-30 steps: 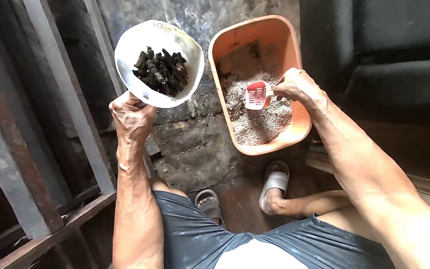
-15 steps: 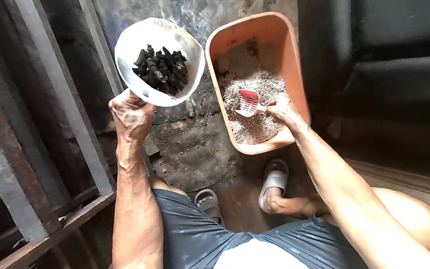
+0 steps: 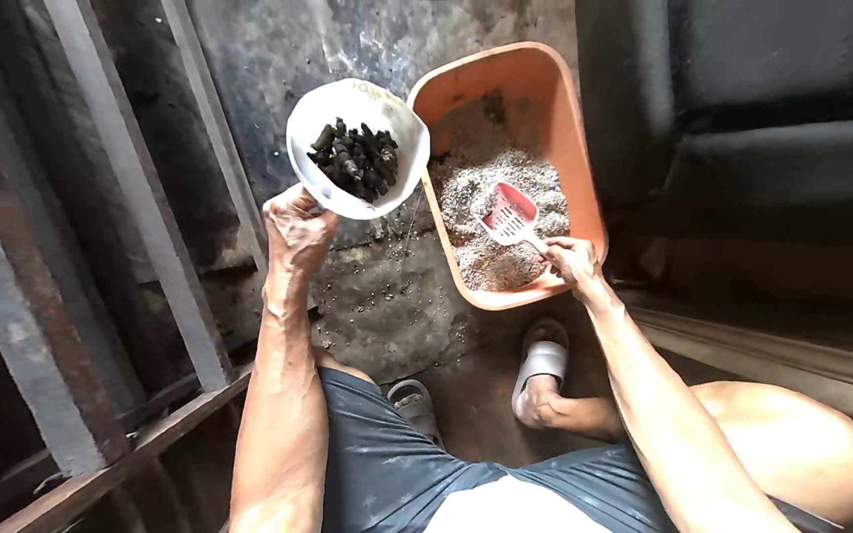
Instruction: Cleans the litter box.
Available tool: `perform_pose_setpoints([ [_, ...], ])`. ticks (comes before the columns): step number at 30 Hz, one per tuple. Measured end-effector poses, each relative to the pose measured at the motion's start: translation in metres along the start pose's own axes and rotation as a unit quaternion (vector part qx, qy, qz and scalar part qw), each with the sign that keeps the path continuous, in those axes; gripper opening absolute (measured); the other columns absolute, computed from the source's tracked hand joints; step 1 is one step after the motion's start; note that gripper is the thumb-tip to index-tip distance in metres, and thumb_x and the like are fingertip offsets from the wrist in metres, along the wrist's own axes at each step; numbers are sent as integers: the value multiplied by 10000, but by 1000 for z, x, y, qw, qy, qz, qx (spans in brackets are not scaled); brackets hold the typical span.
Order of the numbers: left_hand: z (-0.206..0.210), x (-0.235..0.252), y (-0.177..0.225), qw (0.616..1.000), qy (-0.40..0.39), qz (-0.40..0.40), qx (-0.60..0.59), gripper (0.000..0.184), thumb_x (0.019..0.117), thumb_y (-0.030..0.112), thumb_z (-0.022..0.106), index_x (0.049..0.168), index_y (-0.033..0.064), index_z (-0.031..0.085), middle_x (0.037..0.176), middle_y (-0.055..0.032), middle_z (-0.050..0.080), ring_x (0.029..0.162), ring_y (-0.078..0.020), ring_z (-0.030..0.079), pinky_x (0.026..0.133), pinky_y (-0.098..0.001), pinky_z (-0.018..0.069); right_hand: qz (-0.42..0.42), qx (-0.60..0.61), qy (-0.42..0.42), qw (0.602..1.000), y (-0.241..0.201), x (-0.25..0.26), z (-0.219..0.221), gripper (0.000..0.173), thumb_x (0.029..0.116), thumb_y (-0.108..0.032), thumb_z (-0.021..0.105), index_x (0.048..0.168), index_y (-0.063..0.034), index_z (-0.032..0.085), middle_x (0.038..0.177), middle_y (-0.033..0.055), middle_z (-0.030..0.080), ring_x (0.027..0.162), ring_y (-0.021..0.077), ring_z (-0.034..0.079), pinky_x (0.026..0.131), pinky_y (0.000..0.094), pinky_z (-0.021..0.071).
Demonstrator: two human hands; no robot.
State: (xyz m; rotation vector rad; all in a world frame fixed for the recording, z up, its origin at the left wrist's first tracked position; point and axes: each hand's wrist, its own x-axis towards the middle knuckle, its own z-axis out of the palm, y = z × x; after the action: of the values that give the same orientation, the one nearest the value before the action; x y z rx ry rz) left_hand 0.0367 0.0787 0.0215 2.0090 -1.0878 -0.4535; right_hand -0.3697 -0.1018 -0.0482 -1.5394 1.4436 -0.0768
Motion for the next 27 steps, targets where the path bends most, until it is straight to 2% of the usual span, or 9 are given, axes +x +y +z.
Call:
perform_pose_setpoints([
  [5,12,6,4,1000,-10,14,-20,155,903,192,743,964,50,741,882,-33,726,802,-14,658,785,-265,546,16,52,13,998,4,-6,-6,256,1032,-167,572,1249,-163,707,873,39,732,512,85,497,479,259,415],
  [13,11,6,8,1000,-18,10,-16,148,910,185,725,966,49,741,885,-37,717,793,-10,638,771,-250,522,27,41,34,998,5,-11,-9,241,1045,-186,571,1234,-155,715,877,25,742,503,73,494,468,256,404],
  [21,10,6,-5,1000,-17,11,-17,150,906,192,734,955,50,743,878,-42,721,808,-23,650,789,-268,527,22,37,56,998,3,-15,-6,232,1032,-157,582,1211,-114,724,865,24,742,530,76,529,503,267,445],
  [25,13,5,-7,1000,-21,13,-13,142,885,152,746,923,17,731,846,-71,712,776,-64,647,773,-303,524,40,56,64,996,1,-19,-8,235,1036,-163,579,1205,-105,732,868,29,745,547,83,552,523,276,466],
  [27,14,6,-10,999,-26,13,-21,124,877,148,747,918,31,739,834,-56,716,764,-55,652,764,-302,532,32,63,74,995,-8,-22,-10,236,1029,-164,593,1202,-93,736,862,30,752,548,78,566,527,274,478],
])
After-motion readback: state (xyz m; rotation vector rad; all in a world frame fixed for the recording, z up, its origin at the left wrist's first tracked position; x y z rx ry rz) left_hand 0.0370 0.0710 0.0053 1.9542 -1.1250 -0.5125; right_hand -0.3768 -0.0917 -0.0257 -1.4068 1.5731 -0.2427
